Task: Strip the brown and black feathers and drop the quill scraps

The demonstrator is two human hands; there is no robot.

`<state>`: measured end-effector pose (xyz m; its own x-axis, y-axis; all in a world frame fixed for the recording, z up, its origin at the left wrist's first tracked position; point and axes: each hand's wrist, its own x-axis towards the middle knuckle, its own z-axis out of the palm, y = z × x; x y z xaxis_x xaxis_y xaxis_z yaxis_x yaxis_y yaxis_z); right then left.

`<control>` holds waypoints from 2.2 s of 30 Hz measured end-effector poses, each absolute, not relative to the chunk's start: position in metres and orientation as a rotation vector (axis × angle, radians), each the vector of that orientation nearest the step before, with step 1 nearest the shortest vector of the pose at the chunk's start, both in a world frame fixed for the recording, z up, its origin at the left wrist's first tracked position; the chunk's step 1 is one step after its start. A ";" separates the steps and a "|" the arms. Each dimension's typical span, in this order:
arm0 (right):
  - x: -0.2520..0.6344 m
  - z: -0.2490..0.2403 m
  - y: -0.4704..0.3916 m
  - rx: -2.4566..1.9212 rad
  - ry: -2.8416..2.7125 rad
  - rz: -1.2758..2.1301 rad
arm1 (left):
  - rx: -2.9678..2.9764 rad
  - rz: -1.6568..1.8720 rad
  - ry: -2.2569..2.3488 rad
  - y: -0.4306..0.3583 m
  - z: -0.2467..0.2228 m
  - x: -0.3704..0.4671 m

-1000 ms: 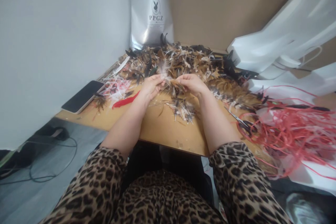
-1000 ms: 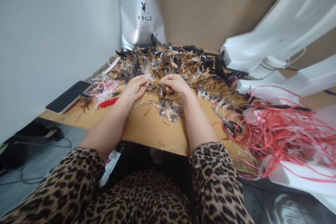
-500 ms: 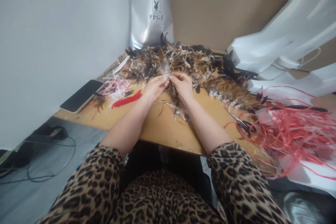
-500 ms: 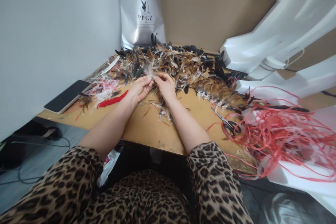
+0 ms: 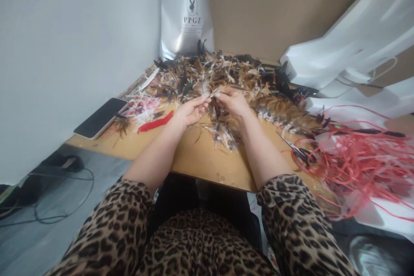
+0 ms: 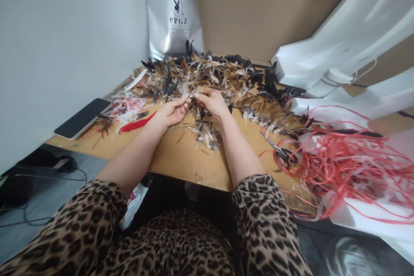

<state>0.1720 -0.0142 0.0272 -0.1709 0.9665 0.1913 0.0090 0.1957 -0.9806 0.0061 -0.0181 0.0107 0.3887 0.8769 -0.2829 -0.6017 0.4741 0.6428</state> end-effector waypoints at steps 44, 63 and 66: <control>0.156 0.026 -0.023 -1.143 -1.858 0.568 | 0.673 1.148 0.694 -0.010 -0.001 0.009; 0.176 0.042 -0.022 -1.461 -2.113 0.160 | 0.749 1.240 0.799 -0.011 0.004 0.006; 0.191 0.047 -0.018 -1.594 -2.065 0.283 | 0.722 1.311 0.794 -0.007 0.003 0.002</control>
